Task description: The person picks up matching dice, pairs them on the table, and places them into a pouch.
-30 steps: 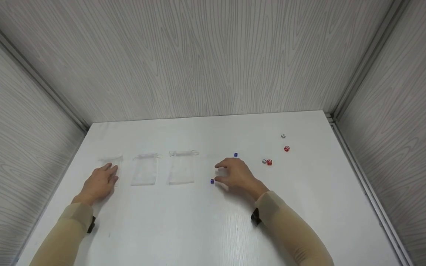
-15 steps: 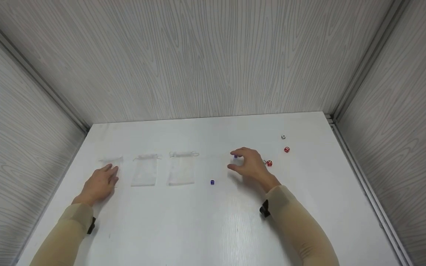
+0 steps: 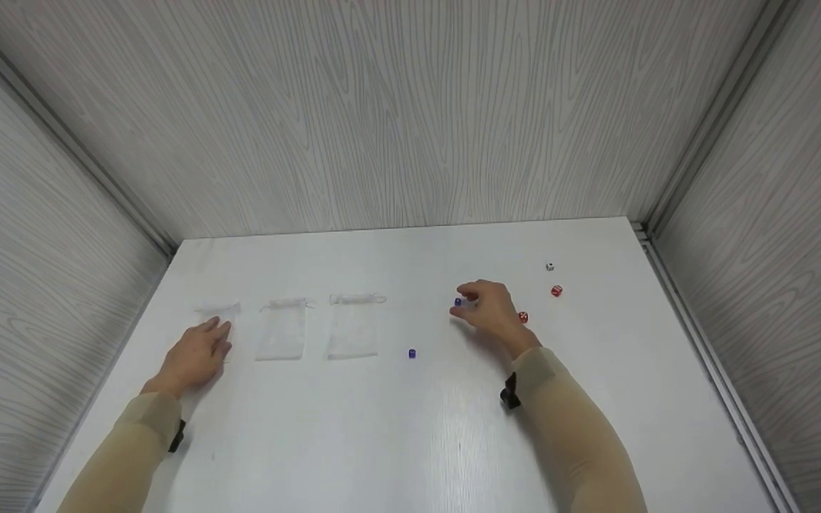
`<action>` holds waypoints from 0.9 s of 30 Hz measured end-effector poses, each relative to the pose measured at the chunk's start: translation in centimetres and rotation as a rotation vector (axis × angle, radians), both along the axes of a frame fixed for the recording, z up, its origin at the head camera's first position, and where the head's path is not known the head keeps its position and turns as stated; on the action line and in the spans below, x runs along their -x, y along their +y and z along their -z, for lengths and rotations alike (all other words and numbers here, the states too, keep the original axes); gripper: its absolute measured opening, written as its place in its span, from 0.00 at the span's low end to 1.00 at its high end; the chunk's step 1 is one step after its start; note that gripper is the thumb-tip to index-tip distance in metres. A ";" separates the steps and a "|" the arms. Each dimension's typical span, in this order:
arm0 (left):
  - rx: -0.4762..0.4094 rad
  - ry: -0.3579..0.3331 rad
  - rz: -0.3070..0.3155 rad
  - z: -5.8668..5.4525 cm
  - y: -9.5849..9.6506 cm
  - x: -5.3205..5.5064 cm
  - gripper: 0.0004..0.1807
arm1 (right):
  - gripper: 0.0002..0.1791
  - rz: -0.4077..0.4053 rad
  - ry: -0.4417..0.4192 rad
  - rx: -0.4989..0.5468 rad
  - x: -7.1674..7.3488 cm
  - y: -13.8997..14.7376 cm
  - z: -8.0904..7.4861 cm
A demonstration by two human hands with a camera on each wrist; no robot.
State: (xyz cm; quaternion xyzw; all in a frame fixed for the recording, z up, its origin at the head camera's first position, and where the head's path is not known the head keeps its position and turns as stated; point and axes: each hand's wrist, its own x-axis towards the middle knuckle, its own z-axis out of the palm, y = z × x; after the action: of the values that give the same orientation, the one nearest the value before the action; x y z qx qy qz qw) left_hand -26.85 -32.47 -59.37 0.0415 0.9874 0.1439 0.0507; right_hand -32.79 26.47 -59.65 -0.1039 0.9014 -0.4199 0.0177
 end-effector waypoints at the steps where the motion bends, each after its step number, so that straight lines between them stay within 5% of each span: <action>1: -0.004 -0.003 -0.002 0.0 0.0 0.0 0.30 | 0.26 0.001 0.000 -0.007 0.1 -0.1 0.0; 16: 0.012 -0.010 0.000 0.6 -0.4 0.4 0.30 | 0.22 0.061 -0.094 -0.126 0.9 -1.0 0.1; 27: 0.008 -0.009 0.000 0.5 -0.3 0.3 0.30 | 0.16 0.087 -0.085 -0.164 1.0 -1.1 0.5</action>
State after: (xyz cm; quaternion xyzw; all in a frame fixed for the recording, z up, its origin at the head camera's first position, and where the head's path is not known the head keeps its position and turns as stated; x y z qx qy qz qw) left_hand -27.19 -32.81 -59.90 0.0406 0.9877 0.1401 0.0555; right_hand -33.81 25.38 -60.15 -0.0451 0.9349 -0.3490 0.0462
